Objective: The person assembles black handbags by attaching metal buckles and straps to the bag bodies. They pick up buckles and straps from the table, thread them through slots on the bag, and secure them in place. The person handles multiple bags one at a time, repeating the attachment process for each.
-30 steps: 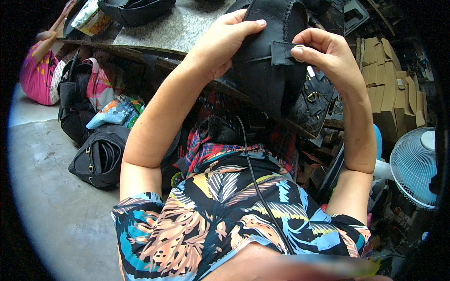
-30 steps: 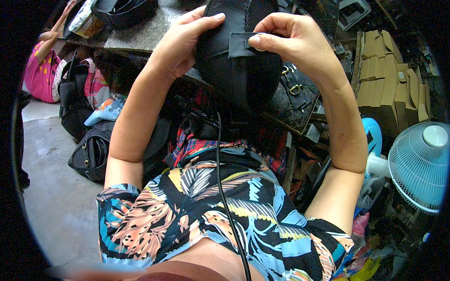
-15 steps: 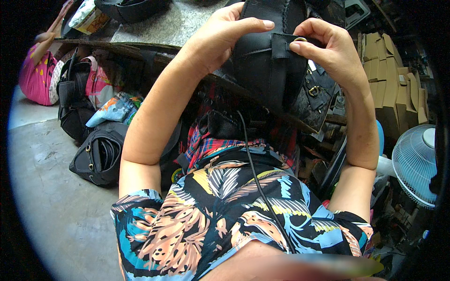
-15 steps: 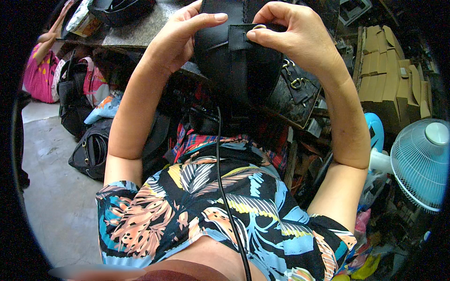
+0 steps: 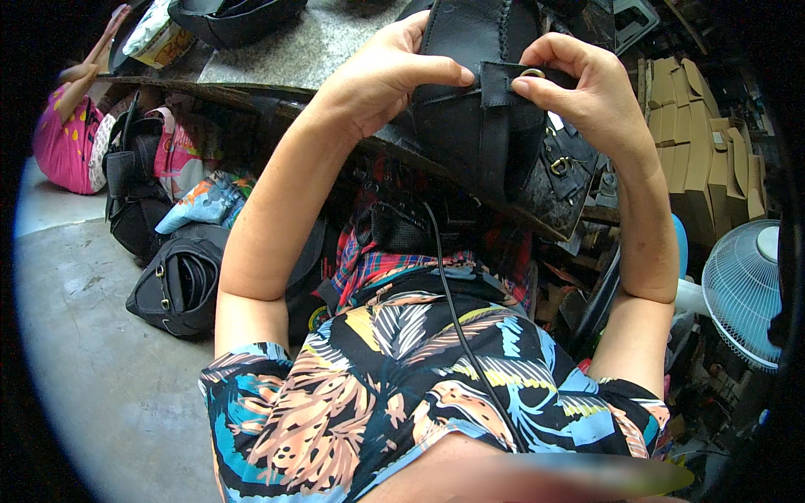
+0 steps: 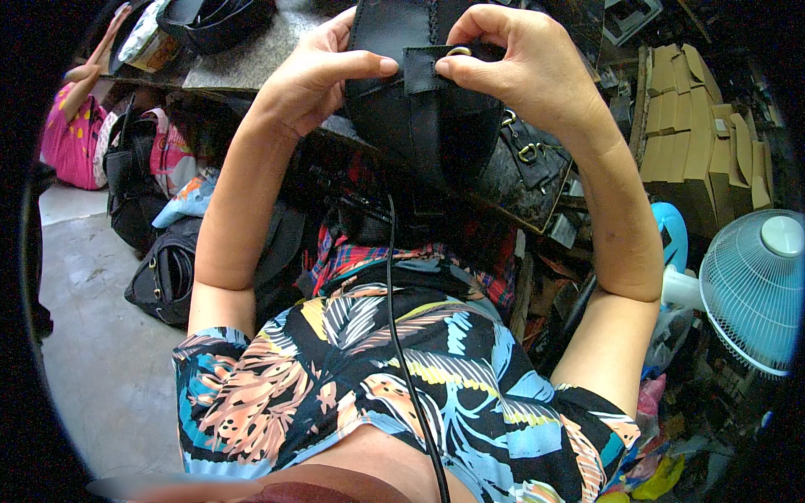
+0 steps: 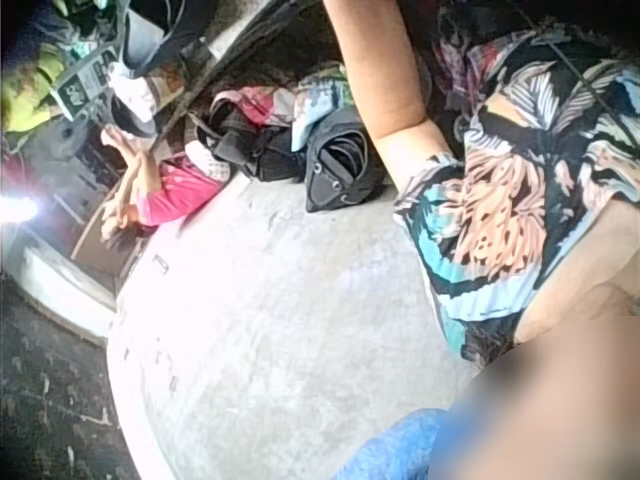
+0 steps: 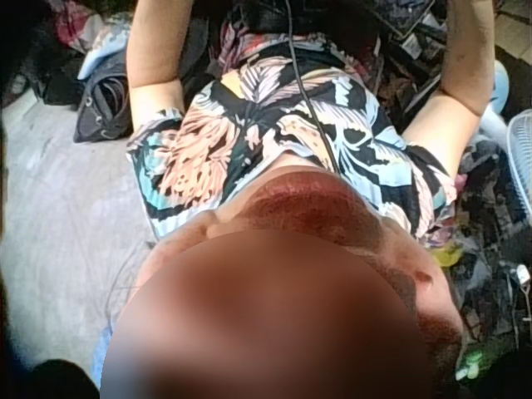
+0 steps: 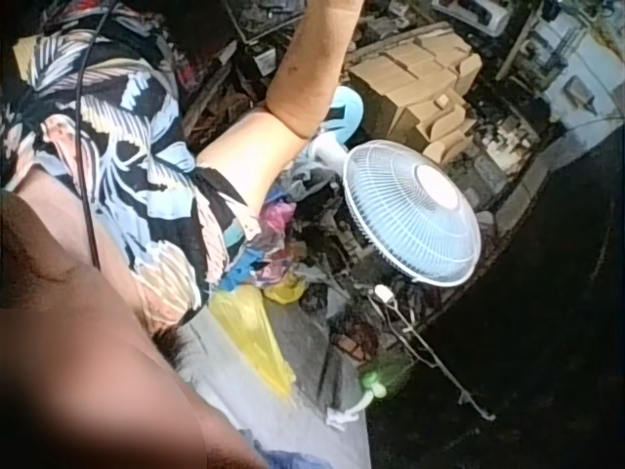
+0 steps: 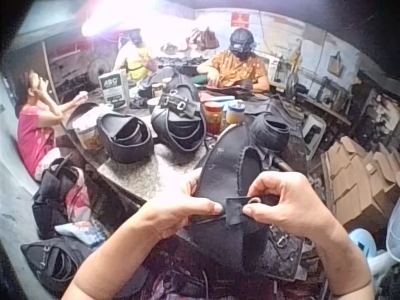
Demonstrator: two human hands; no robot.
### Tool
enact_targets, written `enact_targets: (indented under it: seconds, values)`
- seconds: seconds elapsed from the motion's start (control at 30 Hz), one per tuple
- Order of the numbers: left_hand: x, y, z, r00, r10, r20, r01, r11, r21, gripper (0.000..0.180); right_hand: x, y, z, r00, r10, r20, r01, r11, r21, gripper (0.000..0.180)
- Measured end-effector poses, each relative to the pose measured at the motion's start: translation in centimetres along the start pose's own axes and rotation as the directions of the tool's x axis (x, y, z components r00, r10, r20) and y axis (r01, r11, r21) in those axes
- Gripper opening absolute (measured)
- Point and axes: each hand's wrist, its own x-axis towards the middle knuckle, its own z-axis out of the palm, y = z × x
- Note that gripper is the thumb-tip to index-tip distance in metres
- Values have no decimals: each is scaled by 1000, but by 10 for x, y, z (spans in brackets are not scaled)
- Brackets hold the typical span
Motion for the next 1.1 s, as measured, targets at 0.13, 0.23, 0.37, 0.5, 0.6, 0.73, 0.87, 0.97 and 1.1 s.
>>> enact_targets:
  seconds: [0.13,0.23,0.37,0.5,0.6,0.73,0.87,0.97,1.1]
  values:
    - [6,-10,0,985,174,7,-174,978,117,41,2,0,-1,999,47,13,-48,992,118,24]
    - [3,-9,-2,993,121,1,-120,982,146,49,3,-3,-2,998,-53,39,49,995,85,24]
    - [1,-6,0,992,127,-1,-125,978,164,53,2,-7,-2,1000,-9,13,8,998,65,24]
    - [-2,-6,2,988,152,-22,-146,974,174,53,2,-9,1,1000,-25,-11,25,1000,1,22]
    - [1,-6,1,994,111,-23,-107,985,139,51,2,-10,2,1000,-28,-15,28,1000,-14,20]
    - [2,-9,3,984,177,-28,-171,973,154,48,2,-12,1,999,-24,-43,23,1000,-20,25]
    - [4,-13,7,977,215,-11,-212,970,117,49,4,-12,1,999,-34,-16,34,999,-26,23]
    - [4,-14,6,979,202,-6,-201,976,81,49,5,-11,2,1000,-24,20,25,999,-32,18]
    - [5,-13,2,981,188,36,-191,973,126,48,5,-9,2,1000,-10,25,10,1000,2,18]
